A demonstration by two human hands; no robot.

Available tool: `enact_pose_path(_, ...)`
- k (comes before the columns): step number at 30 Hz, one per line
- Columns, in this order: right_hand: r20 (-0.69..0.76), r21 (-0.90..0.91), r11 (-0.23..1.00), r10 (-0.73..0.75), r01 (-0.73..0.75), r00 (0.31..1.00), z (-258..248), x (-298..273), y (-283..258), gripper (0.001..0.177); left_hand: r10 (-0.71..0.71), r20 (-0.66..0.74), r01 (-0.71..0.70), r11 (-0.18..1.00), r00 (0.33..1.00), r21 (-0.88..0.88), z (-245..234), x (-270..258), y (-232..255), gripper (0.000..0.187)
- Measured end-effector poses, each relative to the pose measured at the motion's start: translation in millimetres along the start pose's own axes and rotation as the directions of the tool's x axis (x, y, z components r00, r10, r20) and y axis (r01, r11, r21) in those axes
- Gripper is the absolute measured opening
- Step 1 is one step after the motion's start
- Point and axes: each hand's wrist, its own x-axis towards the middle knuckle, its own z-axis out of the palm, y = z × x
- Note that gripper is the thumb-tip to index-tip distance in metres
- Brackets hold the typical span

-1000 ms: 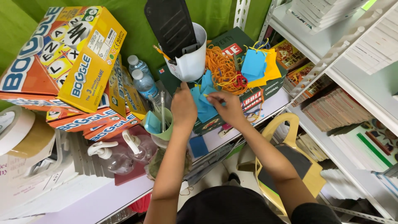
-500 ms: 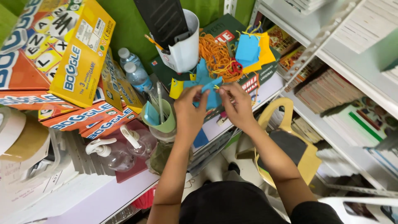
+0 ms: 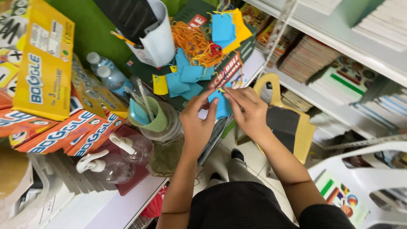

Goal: Tying yellow strings through the holes of blue and yellow paper tags.

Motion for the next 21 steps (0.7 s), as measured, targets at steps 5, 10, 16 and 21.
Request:
enact_pose_path(5,-0.023,0.022,0.994,0.104,-0.104,0.994,-10.0,-17.7,-6.7,0.021,-0.019,0.041,0.023,0.995,0.999,-0.095,5.0,-12.9,-3.1,0.024)
enact_pose_path(10,-0.087,-0.099,0.99,0.095,-0.104,0.992,-18.1,-29.4,-11.7,0.018,0.001,0.106,0.019,0.983,0.994,-0.185,14.7,-20.5,-5.1,0.024)
enact_pose_path(16,-0.105,-0.149,0.984,0.086,-0.101,0.991,-35.8,-35.2,-16.9,0.024,-0.039,0.177,0.082,0.966,0.983,-0.244,27.4,-25.4,-4.5,0.023)
enact_pose_path(21,-0.162,-0.209,0.973,0.058,-0.092,0.985,-45.8,-37.5,-13.2,0.026,-0.036,0.205,0.098,0.948,0.978,-0.303,35.9,-23.6,-1.7,0.023)
